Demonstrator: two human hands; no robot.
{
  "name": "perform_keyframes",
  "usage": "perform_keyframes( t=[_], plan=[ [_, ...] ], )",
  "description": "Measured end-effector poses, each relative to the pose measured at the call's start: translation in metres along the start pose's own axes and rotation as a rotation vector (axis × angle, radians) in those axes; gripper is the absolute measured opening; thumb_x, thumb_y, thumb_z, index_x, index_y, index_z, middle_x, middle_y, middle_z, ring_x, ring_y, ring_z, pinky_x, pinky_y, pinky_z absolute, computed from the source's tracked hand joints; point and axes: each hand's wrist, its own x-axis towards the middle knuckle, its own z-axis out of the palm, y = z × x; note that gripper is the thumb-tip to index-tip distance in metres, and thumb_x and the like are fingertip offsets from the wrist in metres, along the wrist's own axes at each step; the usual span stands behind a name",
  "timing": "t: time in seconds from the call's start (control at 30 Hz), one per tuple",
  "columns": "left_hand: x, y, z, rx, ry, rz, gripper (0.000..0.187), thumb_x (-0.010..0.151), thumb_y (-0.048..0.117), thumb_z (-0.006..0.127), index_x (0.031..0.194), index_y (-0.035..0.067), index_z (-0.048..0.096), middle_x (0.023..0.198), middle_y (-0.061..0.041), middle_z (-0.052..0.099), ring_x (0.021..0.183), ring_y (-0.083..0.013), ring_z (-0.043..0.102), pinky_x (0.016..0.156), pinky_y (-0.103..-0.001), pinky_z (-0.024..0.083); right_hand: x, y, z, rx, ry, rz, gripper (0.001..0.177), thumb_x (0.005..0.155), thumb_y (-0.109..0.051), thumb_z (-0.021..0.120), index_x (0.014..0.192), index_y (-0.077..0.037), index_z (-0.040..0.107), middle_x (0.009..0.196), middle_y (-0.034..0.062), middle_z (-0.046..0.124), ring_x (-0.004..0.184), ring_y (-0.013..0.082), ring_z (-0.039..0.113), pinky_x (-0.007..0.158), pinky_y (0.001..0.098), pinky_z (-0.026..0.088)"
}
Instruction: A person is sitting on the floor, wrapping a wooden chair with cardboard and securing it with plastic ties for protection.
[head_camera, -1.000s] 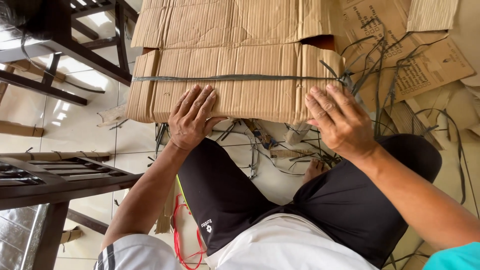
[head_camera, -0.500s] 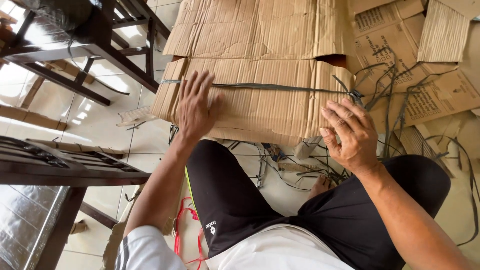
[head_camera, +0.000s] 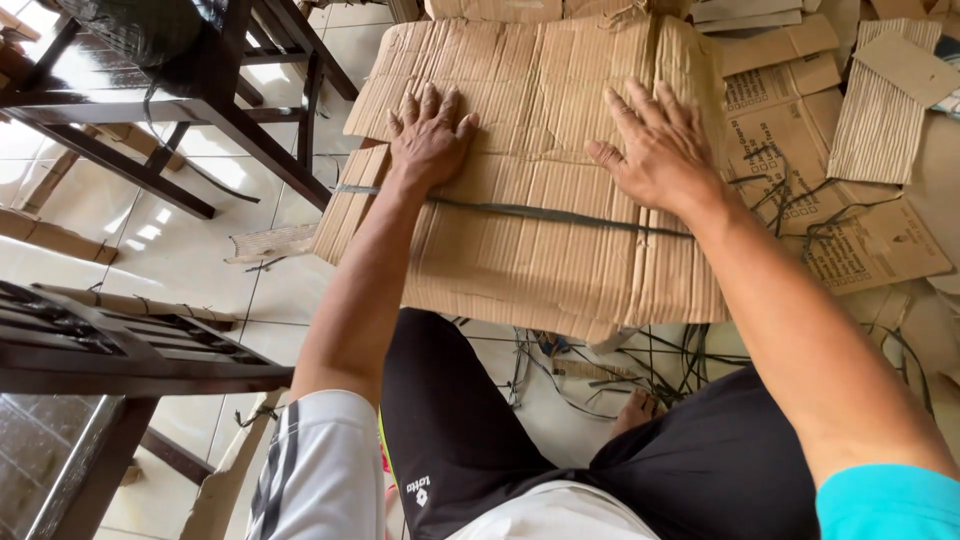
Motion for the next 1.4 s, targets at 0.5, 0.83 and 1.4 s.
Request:
perform_keyframes(
  t=[0.5,0.83,1.4],
  plan=[
    [0.092,-0.01,-0.005,-0.068,0.068,-0.258,0.1,0.096,0.076,0.017,0.163,0.004,0.004,0.171,-0.02,0.001,0.153,-0.0541,0.005,0.12,-0.068,0.006,0.074,0.025,0.007,0.196,-0.131,0.651,0.09,0.104,-0.071,0.02,0.162,-0.012,-0.016,0.17,0.0147,-0.018,0.159,0.0444,-0.006,0.128,0.0591,0.004],
    [0.152,-0.055,0.007,-0.196,0.245,-0.313,0.102,0.087,0.091,0.037,0.127,-0.001,0.055,0.126,-0.018,0.064,0.12,-0.0362,0.062,0.1,-0.048,0.047,0.114,0.056,0.026,0.133,0.034,0.698,0.079,0.113,-0.066,0.029,0.15,0.003,0.015,0.144,0.0255,0.032,0.123,0.0402,0.043,0.095,0.0516,0.043],
    [0.101,-0.077,0.012,-0.239,0.122,-0.394,0.107,0.079,0.093,0.022,0.106,0.0,0.068,0.107,-0.022,0.071,0.099,-0.0365,0.069,0.083,-0.049,0.055,0.141,0.124,0.035,0.2,-0.101,0.74,0.045,0.115,-0.012,0.03,0.159,-0.006,0.038,0.1,0.0219,0.06,0.049,0.0181,0.038,0.034,0.0327,0.026]
  ],
)
